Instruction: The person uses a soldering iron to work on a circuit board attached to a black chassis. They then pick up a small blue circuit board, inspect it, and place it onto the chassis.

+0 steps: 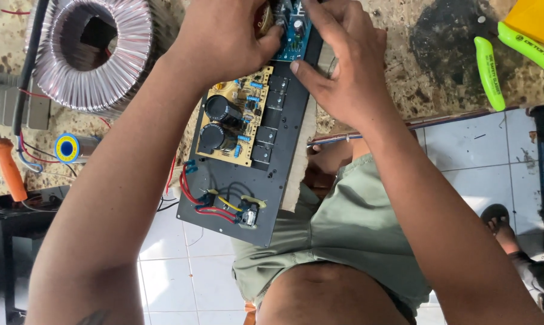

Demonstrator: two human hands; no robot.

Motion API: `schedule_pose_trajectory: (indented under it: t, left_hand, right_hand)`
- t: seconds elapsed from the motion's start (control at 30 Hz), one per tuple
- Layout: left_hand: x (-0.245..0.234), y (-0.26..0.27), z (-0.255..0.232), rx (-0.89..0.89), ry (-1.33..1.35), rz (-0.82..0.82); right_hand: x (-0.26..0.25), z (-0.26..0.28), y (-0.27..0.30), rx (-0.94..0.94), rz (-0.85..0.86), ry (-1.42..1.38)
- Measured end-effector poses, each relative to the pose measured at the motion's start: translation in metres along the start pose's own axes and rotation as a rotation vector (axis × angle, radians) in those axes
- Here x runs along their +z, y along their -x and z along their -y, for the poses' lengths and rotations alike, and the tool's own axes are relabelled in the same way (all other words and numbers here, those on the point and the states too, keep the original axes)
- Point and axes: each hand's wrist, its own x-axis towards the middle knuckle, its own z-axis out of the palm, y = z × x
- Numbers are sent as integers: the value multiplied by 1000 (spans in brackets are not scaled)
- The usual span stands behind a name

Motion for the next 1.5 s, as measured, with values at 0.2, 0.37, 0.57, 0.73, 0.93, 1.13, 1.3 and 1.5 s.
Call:
schedule_pose_trajectory:
  t: [0.2, 0.37, 0.57, 0.73, 0.93, 1.13, 1.3, 1.5]
  left_hand:
    - [-10, -5, -6, 10, 13, 17]
    - [-31, -13, -15, 53, 216, -7]
    - [-41, -15, -11, 97, 285, 68]
    - [-46, -19, -13, 76, 299, 132]
    - [-44, -20, -17, 75, 246, 72]
    - [-29, -18, -16, 51, 188, 0]
    - [-28, -18, -16, 13, 188, 10]
    - [-27, -16, -16, 3, 217, 10]
  right_hand:
    - [-2, 3, -2, -31, -12, -11]
    - [-4, 8, -4, 19, -13, -76]
    - [-7, 13, -7, 57, -10, -89]
    - [-8, 15, -7, 87, -8, -128]
    - [-6, 13, -9, 94, -17, -124]
    - [-8, 15, -7, 127, -8, -158]
    - [-9, 17, -8, 171, 10, -162]
    - [-14, 23, -9, 178, 30, -159]
